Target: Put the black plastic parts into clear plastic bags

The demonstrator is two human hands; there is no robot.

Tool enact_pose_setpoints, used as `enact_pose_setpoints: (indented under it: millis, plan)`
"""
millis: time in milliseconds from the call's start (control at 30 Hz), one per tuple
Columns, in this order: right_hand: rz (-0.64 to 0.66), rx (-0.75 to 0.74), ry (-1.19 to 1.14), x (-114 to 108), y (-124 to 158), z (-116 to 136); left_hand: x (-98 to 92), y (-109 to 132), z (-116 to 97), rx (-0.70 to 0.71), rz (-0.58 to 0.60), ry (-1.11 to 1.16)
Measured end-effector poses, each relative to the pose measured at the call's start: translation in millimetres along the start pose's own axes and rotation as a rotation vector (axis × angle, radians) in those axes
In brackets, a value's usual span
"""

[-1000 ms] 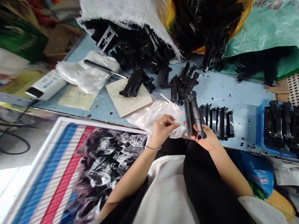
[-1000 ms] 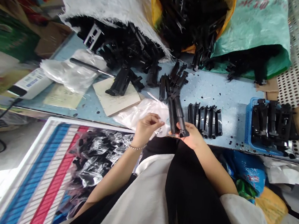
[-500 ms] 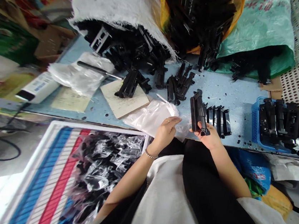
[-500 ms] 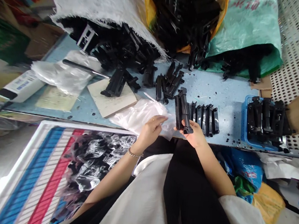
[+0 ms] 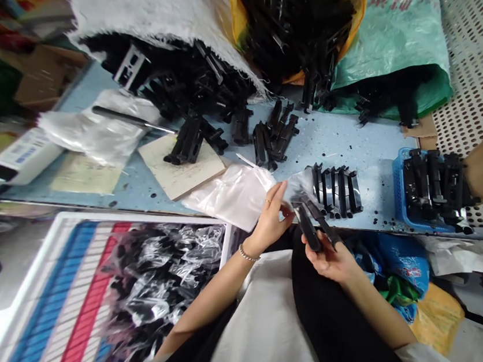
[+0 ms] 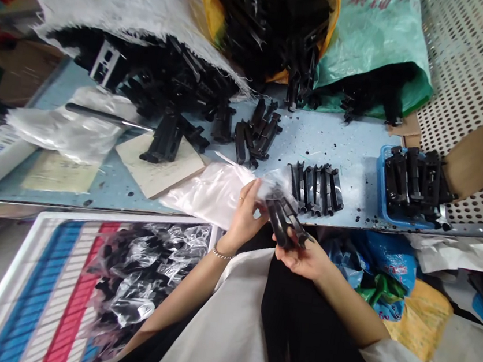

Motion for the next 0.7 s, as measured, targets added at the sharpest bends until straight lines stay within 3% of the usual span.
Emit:
enact_pose_setpoints:
  millis: [133,233,300,400,433,467,567,633,700]
  plan:
    - [-0.244,-0.204,0.44,-9,-27,12,-1.0,10,-19,0.183,0.167,-0.11]
    - [-0.482,-0.327,0.879,-2,-40,18,-6.8,15,-37,0.296,0.283,-0.083]
    - [-0.399,-0.268,1.083,11,-43,19,-26.0,24,-45,0.257,0.241,-0.03]
    - [0.026,-0.086,1.151,28,-38,26,-86.8,60,-48,-0.03,0.078,-0.037]
    - [0.083,-0.085,1.194,28,-35,33,-112.4,80,-44,-0.163,0.042,-0.068]
    - [0.053,-0.122,1.286,26,-34,43,-138.0,103,-38,-0.299,0.025,-0.096]
    - [-0.32,-0.294,1.768,2,-42,84,-194.1,178,0,-0.659,0.18,-0.135]
    - [-0.409,-0.316,2.068,-17,-59,112,-206.1,223,36,-0.875,0.179,-0.223]
    - [-0.341,-0.283,2.275,-31,-82,133,-200.4,257,69,-1.084,0.139,-0.324]
Point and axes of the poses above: each hand's wrist, its own y-axis away from the middle knuckle, its own x-axis out of the palm, z = x × y, the point moved 1 cm from there along -y, towards the middle knuckle, and after that the axes turned 12 degrees about z, right-handed, at the moved point
